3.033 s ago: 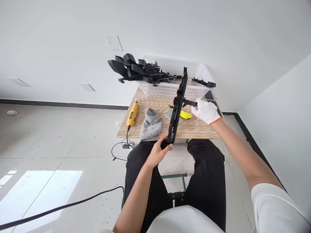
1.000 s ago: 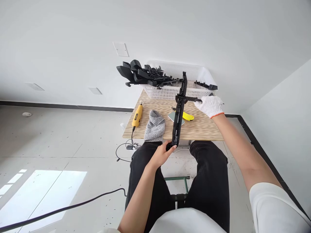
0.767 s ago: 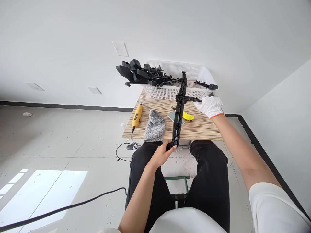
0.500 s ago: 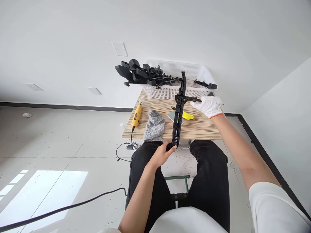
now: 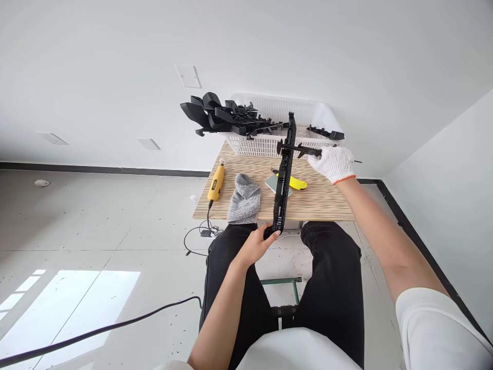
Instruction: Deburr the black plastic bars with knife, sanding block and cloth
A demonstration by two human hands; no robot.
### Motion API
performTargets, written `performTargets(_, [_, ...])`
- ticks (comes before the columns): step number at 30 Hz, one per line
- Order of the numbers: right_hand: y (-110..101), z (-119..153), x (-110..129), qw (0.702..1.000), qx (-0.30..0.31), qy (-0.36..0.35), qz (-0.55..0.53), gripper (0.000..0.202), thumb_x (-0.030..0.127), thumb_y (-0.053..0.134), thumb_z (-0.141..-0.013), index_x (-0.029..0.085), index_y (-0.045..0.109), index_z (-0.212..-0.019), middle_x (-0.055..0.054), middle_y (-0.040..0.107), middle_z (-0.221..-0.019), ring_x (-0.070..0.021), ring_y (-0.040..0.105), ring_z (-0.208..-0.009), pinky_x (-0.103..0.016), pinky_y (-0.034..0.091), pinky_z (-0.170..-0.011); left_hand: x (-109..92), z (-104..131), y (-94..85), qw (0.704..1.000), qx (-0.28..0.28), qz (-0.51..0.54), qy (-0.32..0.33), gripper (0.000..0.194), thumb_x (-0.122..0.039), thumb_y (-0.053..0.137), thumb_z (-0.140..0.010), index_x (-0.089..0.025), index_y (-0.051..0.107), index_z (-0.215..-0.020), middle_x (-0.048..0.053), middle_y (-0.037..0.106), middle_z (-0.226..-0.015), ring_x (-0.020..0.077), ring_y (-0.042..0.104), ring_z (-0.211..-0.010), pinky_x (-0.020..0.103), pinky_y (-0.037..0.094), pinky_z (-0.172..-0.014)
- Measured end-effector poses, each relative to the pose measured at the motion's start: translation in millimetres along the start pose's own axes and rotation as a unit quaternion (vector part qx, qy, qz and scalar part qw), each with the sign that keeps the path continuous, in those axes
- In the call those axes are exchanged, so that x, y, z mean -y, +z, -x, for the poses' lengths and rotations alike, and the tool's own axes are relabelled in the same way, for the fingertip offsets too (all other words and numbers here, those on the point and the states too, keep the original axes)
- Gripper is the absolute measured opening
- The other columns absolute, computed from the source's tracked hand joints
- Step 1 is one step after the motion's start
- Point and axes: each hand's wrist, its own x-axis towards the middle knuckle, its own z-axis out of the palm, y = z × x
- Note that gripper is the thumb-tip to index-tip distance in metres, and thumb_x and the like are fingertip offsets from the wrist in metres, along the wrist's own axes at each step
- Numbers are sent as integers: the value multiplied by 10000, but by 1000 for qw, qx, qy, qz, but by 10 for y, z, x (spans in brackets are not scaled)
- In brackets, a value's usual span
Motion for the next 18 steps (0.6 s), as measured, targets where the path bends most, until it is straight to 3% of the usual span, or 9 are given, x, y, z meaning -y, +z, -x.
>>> performTargets(7, [-30, -238, 36, 1000, 27, -3, -10, 578, 505, 347, -916, 100, 723, -1084, -202, 696, -900, -330, 650, -871, -412, 436, -744, -19, 8, -28, 1000, 14, 14, 17, 577, -671, 491, -895, -169, 572, -1168, -35, 461, -646, 125, 355, -572, 273, 290, -585])
performTargets(13, [35, -236, -31, 999, 38, -29, 12, 553, 438, 343, -923, 56, 649, -1179, -240, 674, -974, -355, 639, -907, -433, 432, -769, -21, 19, -40, 1000, 13, 4, 18, 576, -669, 494, -892, -167, 578, -1162, -27, 481, -657, 140, 405, -587, 275, 321, -598])
performTargets(18, [40, -217, -86, 999, 40, -30, -7, 588, 499, 315, -940, 102, 687, -1164, -194, 693, -947, -319, 643, -879, -394, 414, -757, -7, 24, -46, 1000, 8, 12, 25, 580, -650, 495, -887, -150, 602, -1161, 6, 558, -698, 167, 499, -625, 290, 386, -628])
